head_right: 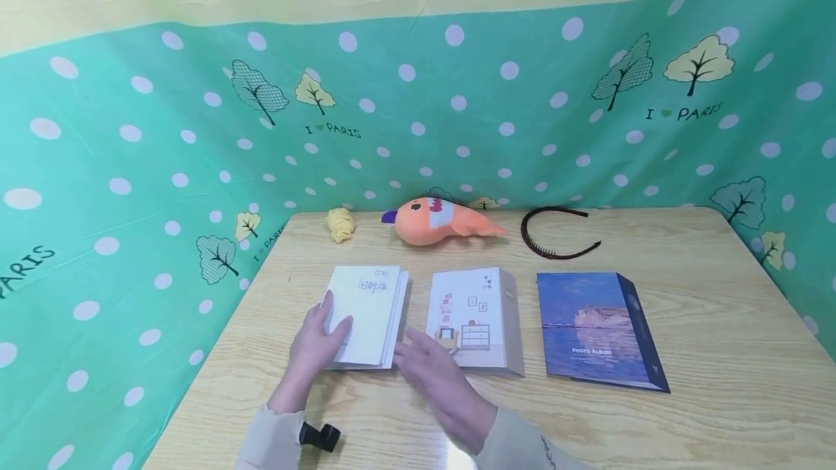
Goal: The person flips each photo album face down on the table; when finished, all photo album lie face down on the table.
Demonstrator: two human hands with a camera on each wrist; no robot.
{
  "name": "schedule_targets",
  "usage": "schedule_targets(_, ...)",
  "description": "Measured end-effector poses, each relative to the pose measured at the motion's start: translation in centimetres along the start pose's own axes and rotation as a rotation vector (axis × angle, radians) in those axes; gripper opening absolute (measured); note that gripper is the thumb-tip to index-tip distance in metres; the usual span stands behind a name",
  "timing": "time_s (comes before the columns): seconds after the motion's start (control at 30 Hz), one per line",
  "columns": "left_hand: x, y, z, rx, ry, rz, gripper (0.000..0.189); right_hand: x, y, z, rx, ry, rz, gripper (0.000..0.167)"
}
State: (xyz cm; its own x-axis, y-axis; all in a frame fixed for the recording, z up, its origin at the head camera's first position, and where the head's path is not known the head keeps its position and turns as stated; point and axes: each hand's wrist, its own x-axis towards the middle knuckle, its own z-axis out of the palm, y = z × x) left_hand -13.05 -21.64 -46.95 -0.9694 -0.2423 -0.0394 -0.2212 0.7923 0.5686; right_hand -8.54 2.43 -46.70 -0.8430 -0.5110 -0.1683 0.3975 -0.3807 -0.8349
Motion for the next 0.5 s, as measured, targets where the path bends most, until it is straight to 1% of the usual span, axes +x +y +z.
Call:
schedule_targets(0.2,-0.7,0.4,0.2,0.000,0.005,0.032,0.079,-0.2,-0.6,-0.1,0.012,-0.017,-0.020,0.072)
schedule_targets(0.37,-1.3,0.8,0.5,-0.006,-0.008,0.085,0.081,-0.4,-1.0,-0.1,0.011,-0.014,-0.036,0.072)
schedule_targets(0.5,-1.8,1.1,0.7,0.002,-0.014,0.136,0.081,-0.6,-1.3,-0.2,0.011,0.012,-0.039,0.071)
